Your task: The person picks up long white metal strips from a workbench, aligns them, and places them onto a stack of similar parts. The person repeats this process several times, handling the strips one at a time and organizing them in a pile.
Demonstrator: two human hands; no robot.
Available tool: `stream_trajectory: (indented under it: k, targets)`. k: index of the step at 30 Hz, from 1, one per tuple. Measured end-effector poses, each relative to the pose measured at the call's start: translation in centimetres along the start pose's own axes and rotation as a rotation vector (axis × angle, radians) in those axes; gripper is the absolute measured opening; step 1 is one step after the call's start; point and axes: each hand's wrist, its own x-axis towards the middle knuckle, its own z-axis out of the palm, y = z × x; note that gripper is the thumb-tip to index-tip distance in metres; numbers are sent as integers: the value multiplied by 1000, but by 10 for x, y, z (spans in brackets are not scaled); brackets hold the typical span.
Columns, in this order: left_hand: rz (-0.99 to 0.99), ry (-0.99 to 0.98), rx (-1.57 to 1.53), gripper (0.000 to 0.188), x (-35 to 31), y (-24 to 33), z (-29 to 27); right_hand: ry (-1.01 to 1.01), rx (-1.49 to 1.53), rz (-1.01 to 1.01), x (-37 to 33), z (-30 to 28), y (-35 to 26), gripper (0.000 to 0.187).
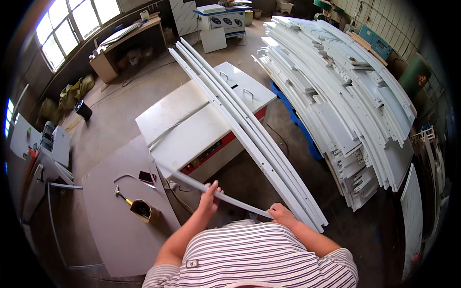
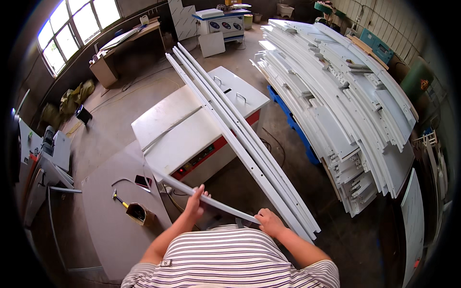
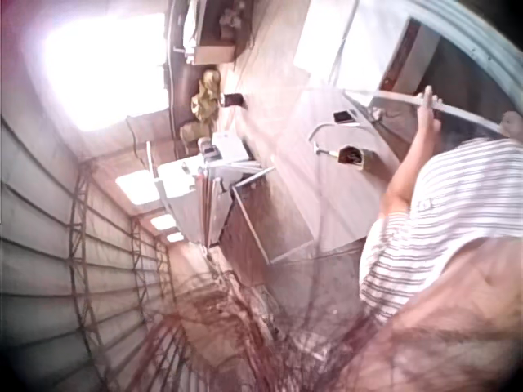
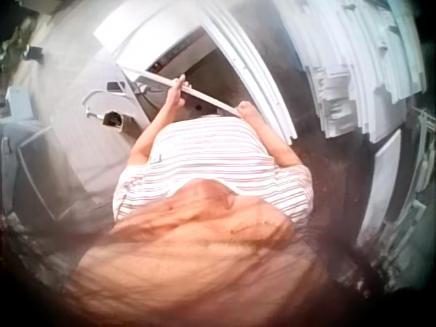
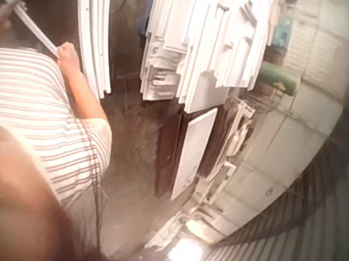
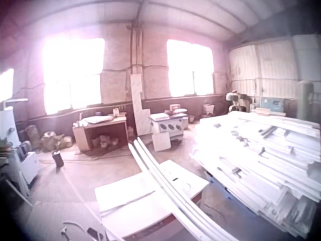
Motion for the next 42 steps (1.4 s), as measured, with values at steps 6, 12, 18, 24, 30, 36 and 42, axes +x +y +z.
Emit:
stream_trajectory:
  k: [6,12,18,24,30,36,42]
  targets:
    - [-75,67,335,43,131,-29,43,122,-65,129,12,19,18,20]
    - [78,-268,908,62,166,-84,93,245,-155,211,24,-1,57,22]
    - [17,-142,863,55,218,-61,122,283,-207,474,63,-43,89,113]
    - [381,-225,1171,63,272,-54,99,-35,-396,622,90,-28,101,127]
    - [443,-199,1430,55,298,-6,154,-32,-337,680,155,-46,111,124]
    - [440,-149,1398,50,398,26,172,-36,-411,653,233,-67,141,127]
    - [479,-205,1345,50,513,45,197,20,-429,656,312,-94,186,119]
